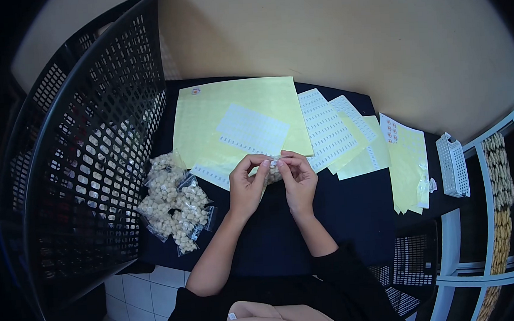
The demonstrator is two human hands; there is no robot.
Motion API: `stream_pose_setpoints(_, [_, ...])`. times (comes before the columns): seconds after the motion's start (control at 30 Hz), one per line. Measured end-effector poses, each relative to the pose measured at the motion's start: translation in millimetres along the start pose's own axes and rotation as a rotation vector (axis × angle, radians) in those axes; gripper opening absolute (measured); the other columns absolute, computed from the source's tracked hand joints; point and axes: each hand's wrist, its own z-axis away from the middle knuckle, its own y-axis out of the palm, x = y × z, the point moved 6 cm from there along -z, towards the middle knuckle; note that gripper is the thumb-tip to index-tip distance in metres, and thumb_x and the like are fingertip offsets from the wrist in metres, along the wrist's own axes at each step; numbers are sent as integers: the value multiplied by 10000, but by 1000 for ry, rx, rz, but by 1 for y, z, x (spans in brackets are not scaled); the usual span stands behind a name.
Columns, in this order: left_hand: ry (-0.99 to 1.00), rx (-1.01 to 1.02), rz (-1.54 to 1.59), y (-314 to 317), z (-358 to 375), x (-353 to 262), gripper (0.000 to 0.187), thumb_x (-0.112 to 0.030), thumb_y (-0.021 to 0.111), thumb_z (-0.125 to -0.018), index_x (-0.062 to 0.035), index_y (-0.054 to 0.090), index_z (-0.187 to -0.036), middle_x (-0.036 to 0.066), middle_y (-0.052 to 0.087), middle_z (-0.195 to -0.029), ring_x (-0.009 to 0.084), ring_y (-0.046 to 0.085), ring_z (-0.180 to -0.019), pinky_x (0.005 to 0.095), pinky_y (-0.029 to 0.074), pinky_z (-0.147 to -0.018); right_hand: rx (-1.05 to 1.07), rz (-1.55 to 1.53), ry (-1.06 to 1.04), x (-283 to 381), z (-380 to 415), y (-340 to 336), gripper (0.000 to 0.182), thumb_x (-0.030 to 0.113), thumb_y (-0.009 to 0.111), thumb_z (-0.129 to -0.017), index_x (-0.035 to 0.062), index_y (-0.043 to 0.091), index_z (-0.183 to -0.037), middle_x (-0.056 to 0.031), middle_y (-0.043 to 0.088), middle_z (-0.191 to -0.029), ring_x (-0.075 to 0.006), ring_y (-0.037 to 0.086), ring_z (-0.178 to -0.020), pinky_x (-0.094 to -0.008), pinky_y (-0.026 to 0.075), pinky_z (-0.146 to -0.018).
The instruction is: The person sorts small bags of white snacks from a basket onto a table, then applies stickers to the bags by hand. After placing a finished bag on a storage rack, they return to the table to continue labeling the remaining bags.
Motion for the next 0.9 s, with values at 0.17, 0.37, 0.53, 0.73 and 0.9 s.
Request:
stream_pose_setpoints(0.17, [-9, 24, 35, 2, 1, 1, 86, -55, 526, -822, 15, 531, -872, 57, 553, -892, 98, 522, -860, 224, 466, -701, -33, -33, 9, 2, 1, 0, 72, -22, 603, -733, -18, 577, -801, -115, 546, -944, -156, 531, -889, -264, 415, -814])
stream_pose_setpoints(0.37, [46, 31, 70, 4, 1, 0, 83, -8, 546, -791, 21, 523, -864, 84, 540, -910, 111, 524, -879, 249, 482, -738, -36, -53, -47, 6, 2, 1, 75, -43, 610, -718, -19, 569, -776, -109, 551, -909, -154, 532, -881, -263, 420, -805])
stream_pose_setpoints(0.53, [62, 13, 55, 3, 1, -1, 66, 2, 542, -786, 26, 525, -845, 90, 547, -904, 122, 545, -837, 255, 491, -723, 2, -33, -82, 3, 1, -1, 105, -49, 629, -699, -12, 548, -754, -99, 548, -881, -145, 536, -845, -261, 421, -792])
stream_pose_setpoints(0.73, [55, 18, -9, 1, 1, -8, 62, 21, 550, -771, 6, 525, -826, 89, 550, -896, 135, 547, -842, 265, 478, -733, 64, -166, 33, 5, -4, 2, 268, -46, 622, -710, 9, 460, -917, -108, 549, -876, -139, 535, -839, -261, 423, -779])
stream_pose_setpoints(0.9, [138, 15, -160, -5, 0, -17, 69, -9, 585, -752, 10, 559, -813, 83, 589, -839, 130, 572, -777, 270, 487, -718, 170, -180, 127, 8, -5, 9, 400, -20, 624, -719, -4, 407, -1054, -114, 599, -844, -143, 564, -843, -267, 419, -796])
